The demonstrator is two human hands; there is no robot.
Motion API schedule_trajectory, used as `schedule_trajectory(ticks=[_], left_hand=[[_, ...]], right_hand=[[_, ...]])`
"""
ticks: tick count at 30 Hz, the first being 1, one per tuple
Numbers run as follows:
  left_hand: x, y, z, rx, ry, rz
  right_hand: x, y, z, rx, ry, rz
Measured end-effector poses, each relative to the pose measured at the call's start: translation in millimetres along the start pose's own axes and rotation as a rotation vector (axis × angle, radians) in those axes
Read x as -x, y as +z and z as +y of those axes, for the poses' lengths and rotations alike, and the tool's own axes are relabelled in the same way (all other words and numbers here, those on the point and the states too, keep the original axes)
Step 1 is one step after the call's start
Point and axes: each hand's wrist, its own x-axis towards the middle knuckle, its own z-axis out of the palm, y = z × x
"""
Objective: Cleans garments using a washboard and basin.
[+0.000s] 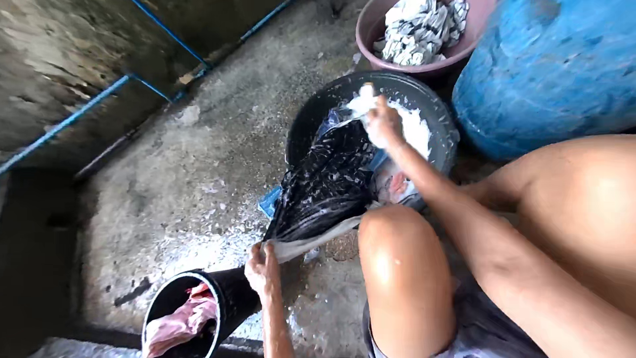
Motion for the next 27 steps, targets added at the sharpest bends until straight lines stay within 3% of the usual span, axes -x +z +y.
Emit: schedule_trajectory(ticks=[3,5,6,7,8,11,13,14,17,19,20,21,24,26,27], left_hand=[[2.1,34.5,0.0,0.085,-0.096,0.044],[-1.5,62.0,8.8,0.273,-0.211,0.052],[-1.4,73.6,14.2,0.365,-0.259,0.051],[-1.7,80.9,19.5,0.412,-0.29,0.061],[-2.9,84.0,22.6,0.419,-0.304,0.071],[0.2,88.8,27.5,0.352,-0.325,0.099],[1.8,90.2,31.1,0.339,-0.336,0.117],[2.0,91.8,32.7,0.333,-0.345,0.122],[2.5,90.8,32.3,0.316,-0.35,0.122],[4.9,87.9,33.1,0.326,-0.332,0.099],[6.1,88.1,33.6,0.335,-0.332,0.102],[8.8,90.1,34.0,0.351,-0.343,0.119],[8.0,94.2,41.3,0.375,-0.376,0.179],[5.7,97.6,47.1,0.386,-0.394,0.2],[6.4,98.6,47.5,0.385,-0.402,0.199]], right_hand=[[52.0,89.4,-27.7,0.046,-0.544,-0.172],[73.8,142.5,-6.5,0.067,-0.98,-0.435],[73.4,156.1,15.0,0.097,-1.081,-0.525],[64.1,159.7,40.3,0.128,-1.027,-0.554],[44.3,157.0,65.8,0.177,-0.846,-0.509],[-51.3,126.6,124.4,0.368,-0.109,-0.211],[-72.4,113.7,123.9,0.34,0.074,-0.046],[-59.1,115.4,98.3,0.28,0.035,-0.005],[49.1,173.2,20.4,-0.037,-0.489,-0.077],[77.0,194.3,22.2,-0.057,-0.781,-0.224],[56.3,190.3,37.1,0.015,-0.792,-0.225],[18.6,178.0,59.7,0.142,-0.693,-0.236],[-114.5,118.0,130.4,0.495,-0.087,-0.204],[-131.5,98.8,129.4,0.45,0.048,-0.059],[-104.7,103.8,107.0,0.373,-0.008,-0.03]])
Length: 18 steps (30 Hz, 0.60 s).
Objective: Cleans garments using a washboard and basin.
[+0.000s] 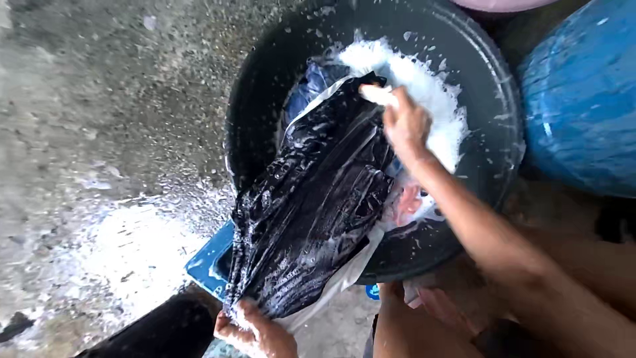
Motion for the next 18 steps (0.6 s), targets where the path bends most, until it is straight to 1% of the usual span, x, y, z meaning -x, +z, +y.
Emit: schedule_trajectory(ticks=[1,2,3,4,5,6,7,8,9,10,11,12,13,15,16,17,18], left_hand=[[0.3,-3.7,-1.2,-0.017,-0.006,-0.01],[-0.7,-6.8,-2.3,-0.032,-0.006,-0.024],[-1.8,-7.9,-3.6,-0.038,-0.001,-0.038],[-2.8,-10.0,-5.1,-0.05,0.005,-0.056],[-3.9,-12.7,-5.5,-0.061,0.003,-0.069],[-4.1,-13.5,-5.9,-0.063,-0.005,-0.067],[-2.8,-12.6,-5.5,-0.059,-0.016,-0.053],[-1.7,-10.5,-4.3,-0.049,-0.02,-0.039],[-1.0,-7.6,-2.7,-0.041,-0.014,-0.029],[0.2,-5.7,-1.6,-0.036,-0.003,-0.019],[0.9,-5.0,-1.2,-0.031,0.006,-0.019],[0.6,-3.4,-2.5,-0.028,0.016,-0.022],[0.1,-3.7,-4.5,-0.036,0.021,-0.022],[-1.0,-9.9,-7.4,-0.058,0.047,-0.043],[-1.7,-10.3,-8.4,-0.056,0.066,-0.061],[-3.4,-10.5,-9.4,-0.051,0.084,-0.077],[-5.2,-11.0,-10.3,-0.046,0.095,-0.084]], right_hand=[[50.6,4.7,-31.8,-0.112,-0.123,-0.003],[104.1,20.0,-64.5,-0.238,-0.294,0.017],[147.0,38.9,-89.5,-0.351,-0.488,0.018],[174.9,51.8,-100.9,-0.403,-0.647,-0.023],[180.1,58.8,-98.5,-0.399,-0.739,-0.039],[161.8,61.1,-82.7,-0.354,-0.733,-0.022],[127.6,58.3,-55.0,-0.244,-0.641,-0.019],[86.0,51.5,-22.3,-0.093,-0.486,-0.005],[45.3,41.8,9.4,0.03,-0.29,0.003],[14.0,29.5,31.5,0.098,-0.111,-0.008],[2.1,16.7,36.7,0.108,0.003,-0.019],[12.0,8.0,22.2,0.059,0.02,0.004],[43.1,6.6,-7.5,-0.026,-0.063,0.025],[136.0,35.1,-73.8,-0.273,-0.39,0.077],[170.9,51.0,-93.7,-0.355,-0.56,0.057],[183.9,58.9,-100.3,-0.364,-0.691,0.001],[175.0,60.1,-94.3,-0.327,-0.721,-0.028]])
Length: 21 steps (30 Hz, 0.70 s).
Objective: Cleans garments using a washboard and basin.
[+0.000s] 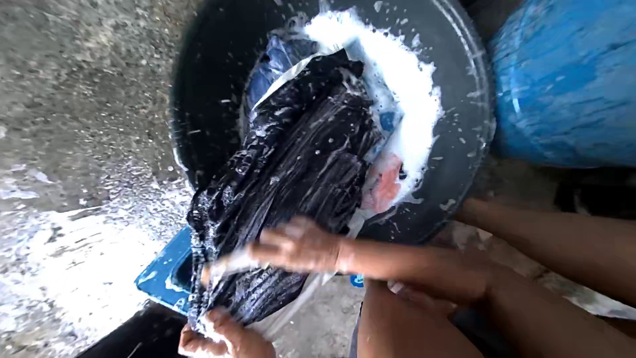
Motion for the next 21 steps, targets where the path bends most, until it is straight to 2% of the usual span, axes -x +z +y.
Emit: schedule_trajectory(ticks=[1,2,4,6,7,9,11,12,14,16,17,18,21], left_hand=[[1.0,0.2,-1.0,0.009,0.002,0.005],[2.9,0.4,-1.9,0.014,0.001,0.017],[2.9,2.3,0.8,0.015,-0.004,0.037],[2.1,5.8,5.0,0.018,-0.021,0.051],[2.0,6.8,5.9,0.015,-0.025,0.052],[3.6,3.3,5.8,0.011,-0.022,0.03],[2.0,2.3,3.7,0.016,-0.002,0.014],[1.8,0.9,2.9,0.018,0.004,0.005],[2.5,2.7,3.0,0.022,0.001,0.012],[3.7,4.0,4.9,0.038,-0.01,0.01],[4.0,3.1,4.6,0.042,-0.014,0.01],[3.5,2.4,4.1,0.044,-0.014,0.015],[3.0,3.2,3.0,0.052,-0.016,0.02]], right_hand=[[-8.2,-13.5,30.0,0.079,0.066,-0.044],[-18.4,-36.8,71.6,0.212,0.214,-0.09],[-26.8,-88.7,164.5,0.485,0.629,-0.125],[-9.0,-123.9,224.7,0.604,0.946,-0.111],[7.8,-124.5,232.9,0.644,1.018,-0.124],[46.6,-99.1,212.0,0.552,1.104,-0.199],[55.3,-89.6,191.6,0.239,1.229,-0.247],[59.0,-94.2,188.0,0.022,1.277,-0.182],[65.7,-119.1,170.4,-0.306,1.244,0.047],[35.0,-142.3,130.4,-0.449,1.168,0.205],[20.4,-142.7,104.9,-0.444,1.108,0.194],[11.3,-134.7,76.0,-0.382,0.972,0.112],[-12.5,-69.5,-10.8,-0.166,0.488,-0.169]])
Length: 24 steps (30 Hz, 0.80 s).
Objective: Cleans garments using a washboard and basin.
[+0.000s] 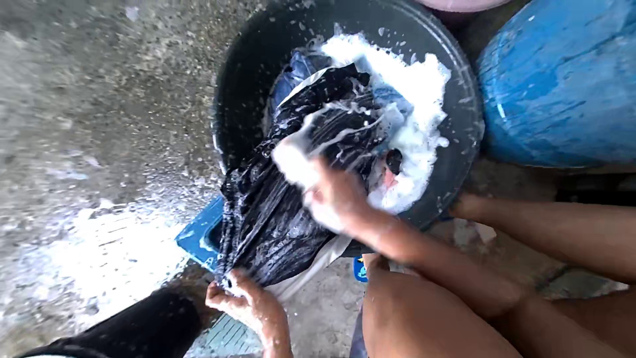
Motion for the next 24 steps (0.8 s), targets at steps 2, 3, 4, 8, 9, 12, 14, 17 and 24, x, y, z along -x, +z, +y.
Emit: schedule_trajectory(ticks=[2,3,4,8,9,12,14,17,24], left_hand=[[0.7,-0.5,0.2,-0.009,0.009,-0.002],[-0.8,-0.7,-1.9,-0.014,0.018,0.0],[-1.0,-1.5,-3.7,-0.014,0.015,0.002],[3.0,2.8,4.2,-0.05,-0.026,0.036],[3.9,3.6,5.3,-0.06,-0.036,0.04],[4.1,4.6,2.9,-0.069,-0.054,0.043],[3.1,2.8,1.4,-0.066,-0.055,0.033],[2.1,-1.4,0.9,-0.108,-0.04,0.011],[-26.3,0.2,46.7,-0.702,0.469,-0.054]], right_hand=[[10.5,57.5,-3.9,0.126,-0.412,-0.057],[2.6,67.4,6.5,0.176,-0.548,-0.013],[-15.1,63.1,23.3,0.224,-0.56,0.047],[-130.3,-42.3,116.6,0.512,0.161,0.196],[-145.1,-59.7,126.9,0.512,0.289,0.237],[-105.7,-23.0,66.6,0.39,0.133,0.326],[-35.3,46.4,11.7,0.149,-0.226,0.252],[-14.7,70.3,17.3,0.18,-0.505,0.161],[-147.1,-115.0,164.4,0.405,0.507,0.263]])
